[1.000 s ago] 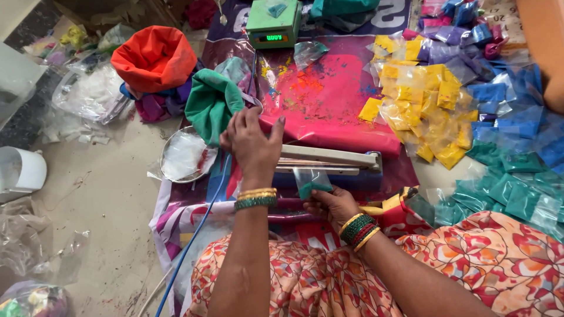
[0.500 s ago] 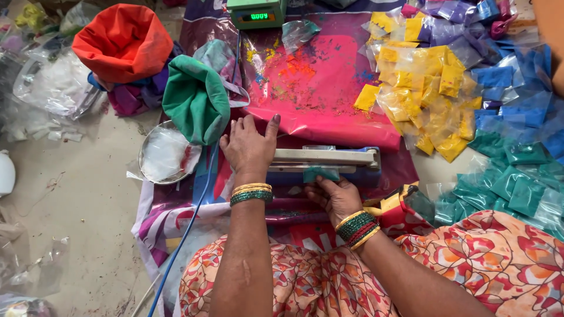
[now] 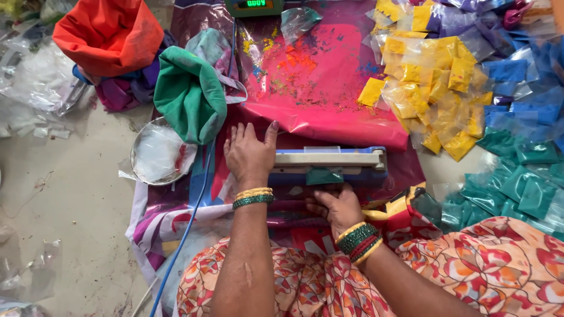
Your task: The person seals small plastic pouches filled with colored powder using a manual heat sealer.
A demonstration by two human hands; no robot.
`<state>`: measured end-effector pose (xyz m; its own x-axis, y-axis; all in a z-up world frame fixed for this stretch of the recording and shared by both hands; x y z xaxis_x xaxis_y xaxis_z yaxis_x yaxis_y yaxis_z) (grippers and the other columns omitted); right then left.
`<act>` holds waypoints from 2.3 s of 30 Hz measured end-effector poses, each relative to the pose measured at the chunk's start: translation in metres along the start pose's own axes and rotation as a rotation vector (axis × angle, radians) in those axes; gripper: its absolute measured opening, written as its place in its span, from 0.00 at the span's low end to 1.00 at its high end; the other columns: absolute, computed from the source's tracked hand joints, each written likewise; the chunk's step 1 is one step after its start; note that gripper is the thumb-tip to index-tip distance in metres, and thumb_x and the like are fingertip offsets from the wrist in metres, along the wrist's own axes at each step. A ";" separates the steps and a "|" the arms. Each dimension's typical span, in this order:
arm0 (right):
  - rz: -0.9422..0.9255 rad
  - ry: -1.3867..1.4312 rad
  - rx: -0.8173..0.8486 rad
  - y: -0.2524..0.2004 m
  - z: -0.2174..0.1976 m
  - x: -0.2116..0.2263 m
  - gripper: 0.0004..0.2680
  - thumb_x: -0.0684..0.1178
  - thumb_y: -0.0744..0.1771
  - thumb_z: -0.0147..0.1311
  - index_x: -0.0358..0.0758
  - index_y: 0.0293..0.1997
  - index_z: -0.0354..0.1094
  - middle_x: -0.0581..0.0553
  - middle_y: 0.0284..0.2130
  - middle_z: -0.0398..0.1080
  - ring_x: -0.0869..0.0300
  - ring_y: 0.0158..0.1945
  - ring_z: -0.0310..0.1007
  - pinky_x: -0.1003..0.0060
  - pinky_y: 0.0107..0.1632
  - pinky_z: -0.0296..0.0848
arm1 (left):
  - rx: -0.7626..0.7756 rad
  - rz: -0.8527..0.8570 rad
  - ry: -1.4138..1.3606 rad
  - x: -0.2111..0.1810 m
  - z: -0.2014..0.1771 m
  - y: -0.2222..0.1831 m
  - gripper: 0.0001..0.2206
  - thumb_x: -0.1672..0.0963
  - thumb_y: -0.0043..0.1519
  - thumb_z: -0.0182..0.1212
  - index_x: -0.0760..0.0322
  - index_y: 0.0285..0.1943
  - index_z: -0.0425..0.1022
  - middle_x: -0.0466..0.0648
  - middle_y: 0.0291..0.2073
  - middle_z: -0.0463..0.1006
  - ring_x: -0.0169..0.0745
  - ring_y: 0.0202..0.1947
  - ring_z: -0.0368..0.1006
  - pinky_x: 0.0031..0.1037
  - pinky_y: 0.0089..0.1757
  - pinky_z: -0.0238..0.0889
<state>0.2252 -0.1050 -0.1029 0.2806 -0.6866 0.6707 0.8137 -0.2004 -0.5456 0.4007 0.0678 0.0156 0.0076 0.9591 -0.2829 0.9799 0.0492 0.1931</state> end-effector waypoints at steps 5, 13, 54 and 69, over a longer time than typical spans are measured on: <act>0.028 0.047 -0.074 -0.006 -0.004 0.004 0.15 0.30 0.63 0.43 0.33 0.54 0.53 0.30 0.40 0.72 0.45 0.39 0.79 0.53 0.40 0.81 | -0.037 0.014 -0.061 -0.002 0.000 -0.003 0.35 0.36 0.63 0.48 0.63 0.60 0.77 0.59 0.63 0.74 0.56 0.68 0.63 0.47 0.63 0.53; 0.048 0.028 -0.049 -0.002 0.000 -0.002 0.15 0.30 0.63 0.41 0.32 0.55 0.57 0.34 0.40 0.72 0.47 0.40 0.78 0.56 0.39 0.81 | -0.040 -0.014 -0.132 -0.001 -0.007 -0.002 0.35 0.35 0.62 0.48 0.61 0.62 0.76 0.58 0.60 0.76 0.59 0.68 0.63 0.49 0.63 0.52; -0.200 0.109 0.118 0.022 -0.003 0.014 0.05 0.40 0.65 0.62 0.36 0.42 0.75 0.48 0.37 0.78 0.62 0.43 0.74 0.65 0.52 0.70 | 0.317 -0.524 -1.612 -0.002 0.082 -0.162 0.10 0.63 0.57 0.69 0.71 0.45 0.78 0.48 0.37 0.82 0.33 0.36 0.77 0.23 0.41 0.69; -0.257 -0.556 0.413 -0.010 0.005 0.012 0.04 0.42 0.66 0.62 0.32 0.36 0.75 0.48 0.29 0.78 0.67 0.32 0.74 0.70 0.38 0.75 | 0.336 -0.176 -1.085 0.009 0.025 -0.196 0.06 0.58 0.62 0.65 0.70 0.40 0.81 0.45 0.31 0.83 0.27 0.31 0.74 0.22 0.34 0.68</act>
<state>0.2229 -0.1078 -0.0870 0.1825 -0.1761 0.9673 0.9831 0.0476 -0.1769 0.2141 0.0598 -0.0487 -0.1272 0.1932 -0.9729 0.9868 -0.0742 -0.1438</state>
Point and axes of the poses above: each hand's wrist, its own y-axis towards the middle knuckle, its own z-axis out of the palm, x = y × z, the point moved 8 cm from there along y, towards the middle knuckle
